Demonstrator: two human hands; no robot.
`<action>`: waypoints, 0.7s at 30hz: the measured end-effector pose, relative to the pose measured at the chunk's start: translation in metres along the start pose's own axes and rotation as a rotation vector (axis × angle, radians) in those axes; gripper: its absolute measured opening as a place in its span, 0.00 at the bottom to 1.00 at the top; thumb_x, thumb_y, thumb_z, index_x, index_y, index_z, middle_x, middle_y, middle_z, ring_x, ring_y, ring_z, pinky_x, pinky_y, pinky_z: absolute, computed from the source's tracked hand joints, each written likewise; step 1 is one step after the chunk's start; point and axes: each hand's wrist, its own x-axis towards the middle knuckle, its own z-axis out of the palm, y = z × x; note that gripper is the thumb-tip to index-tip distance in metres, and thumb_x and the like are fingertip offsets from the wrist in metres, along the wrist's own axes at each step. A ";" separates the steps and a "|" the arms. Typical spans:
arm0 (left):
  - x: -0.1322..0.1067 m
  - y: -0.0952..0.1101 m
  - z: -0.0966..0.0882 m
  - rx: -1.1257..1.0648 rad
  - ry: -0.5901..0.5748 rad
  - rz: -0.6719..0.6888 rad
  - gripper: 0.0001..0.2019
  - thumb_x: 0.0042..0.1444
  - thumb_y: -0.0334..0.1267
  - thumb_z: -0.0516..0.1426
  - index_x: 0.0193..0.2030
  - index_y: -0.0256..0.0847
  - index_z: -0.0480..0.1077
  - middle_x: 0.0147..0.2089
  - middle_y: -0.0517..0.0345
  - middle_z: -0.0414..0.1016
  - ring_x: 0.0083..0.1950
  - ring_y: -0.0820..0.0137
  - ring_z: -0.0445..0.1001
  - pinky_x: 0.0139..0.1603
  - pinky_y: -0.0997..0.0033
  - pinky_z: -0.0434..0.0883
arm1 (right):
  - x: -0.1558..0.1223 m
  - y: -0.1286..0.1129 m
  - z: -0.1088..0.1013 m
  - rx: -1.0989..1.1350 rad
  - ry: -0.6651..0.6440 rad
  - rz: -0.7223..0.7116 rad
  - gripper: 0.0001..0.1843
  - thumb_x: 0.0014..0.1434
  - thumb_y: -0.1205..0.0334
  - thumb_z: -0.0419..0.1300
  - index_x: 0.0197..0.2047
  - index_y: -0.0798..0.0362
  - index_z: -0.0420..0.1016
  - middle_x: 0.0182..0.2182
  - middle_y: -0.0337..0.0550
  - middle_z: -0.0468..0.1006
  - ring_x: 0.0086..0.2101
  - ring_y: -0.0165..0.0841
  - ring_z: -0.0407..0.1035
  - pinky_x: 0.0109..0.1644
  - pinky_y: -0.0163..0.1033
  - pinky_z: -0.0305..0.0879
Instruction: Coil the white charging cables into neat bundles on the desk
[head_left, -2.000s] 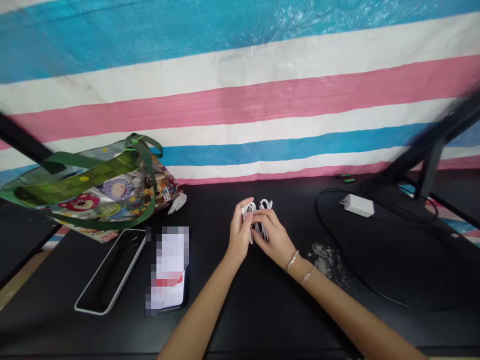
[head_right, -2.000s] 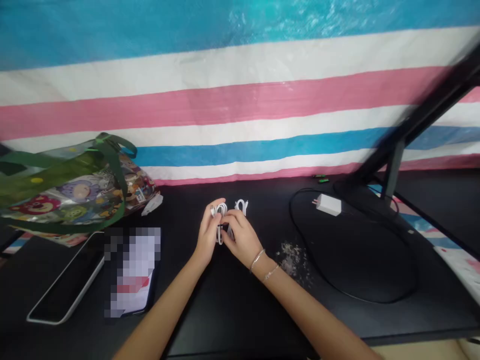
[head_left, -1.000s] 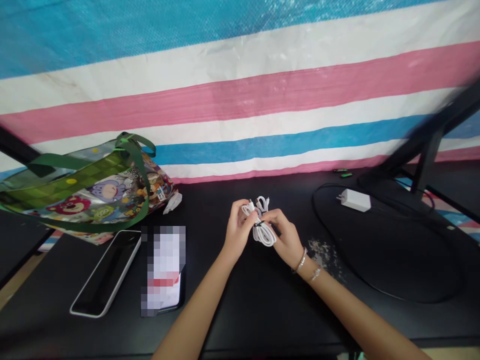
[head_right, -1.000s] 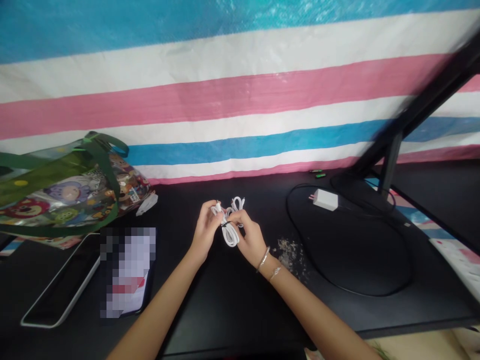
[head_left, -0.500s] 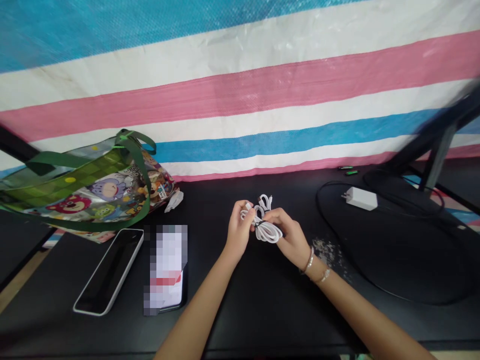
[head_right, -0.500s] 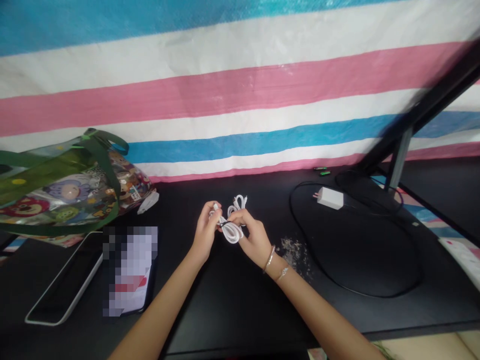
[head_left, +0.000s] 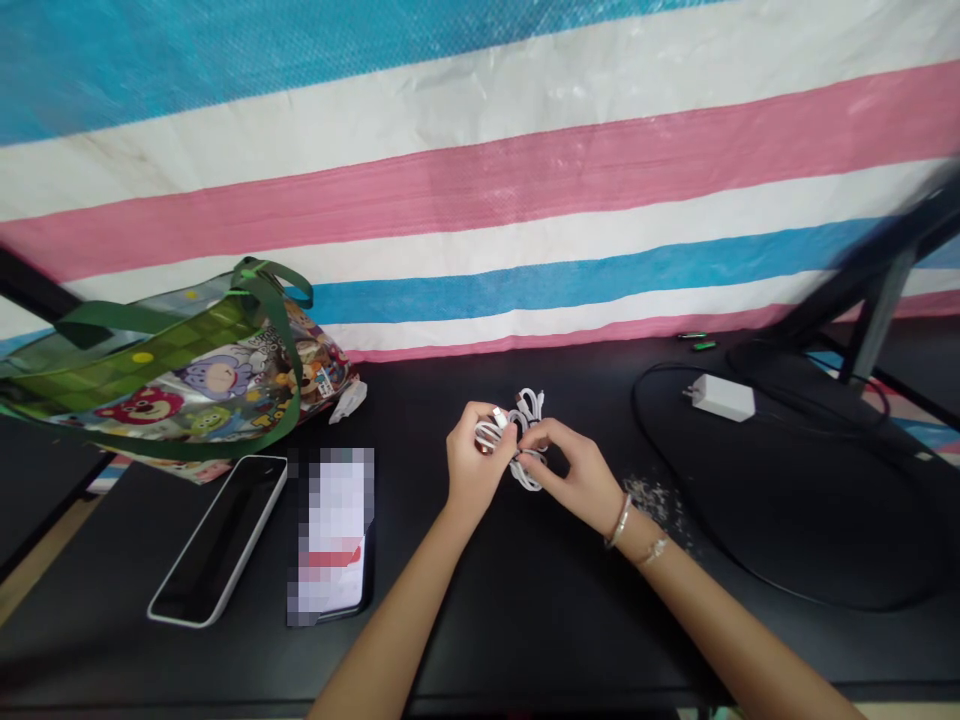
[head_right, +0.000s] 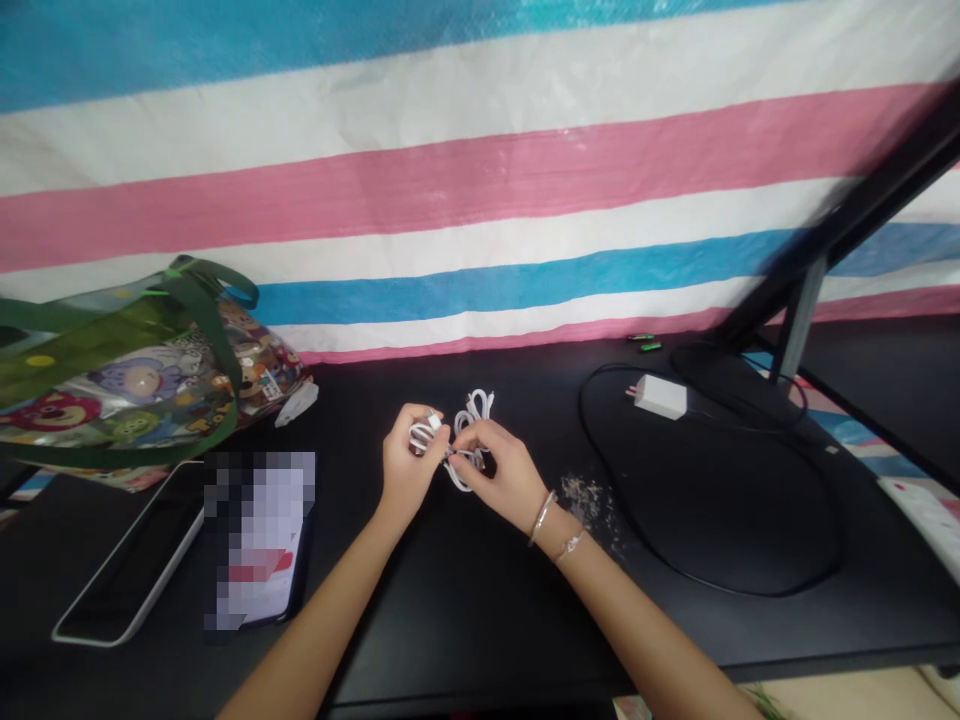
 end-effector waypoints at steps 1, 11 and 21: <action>0.000 0.000 0.000 0.013 0.003 0.000 0.05 0.44 0.37 0.57 0.28 0.41 0.65 0.23 0.66 0.66 0.23 0.76 0.64 0.26 0.78 0.63 | 0.000 0.000 0.000 -0.026 0.006 -0.016 0.06 0.59 0.62 0.57 0.30 0.50 0.69 0.25 0.40 0.75 0.27 0.32 0.70 0.32 0.36 0.69; 0.001 -0.002 0.002 0.161 -0.001 -0.048 0.05 0.43 0.32 0.60 0.30 0.42 0.70 0.24 0.66 0.70 0.22 0.76 0.65 0.26 0.78 0.61 | 0.000 -0.002 -0.003 -0.200 0.062 -0.171 0.13 0.64 0.58 0.53 0.28 0.48 0.68 0.23 0.40 0.73 0.25 0.33 0.67 0.30 0.38 0.66; 0.004 0.000 -0.001 -0.028 0.073 -0.052 0.04 0.46 0.35 0.58 0.31 0.40 0.71 0.28 0.62 0.73 0.26 0.75 0.69 0.28 0.77 0.66 | 0.001 0.001 -0.006 -0.166 0.116 -0.068 0.11 0.63 0.61 0.53 0.27 0.48 0.67 0.23 0.39 0.73 0.25 0.33 0.67 0.30 0.37 0.66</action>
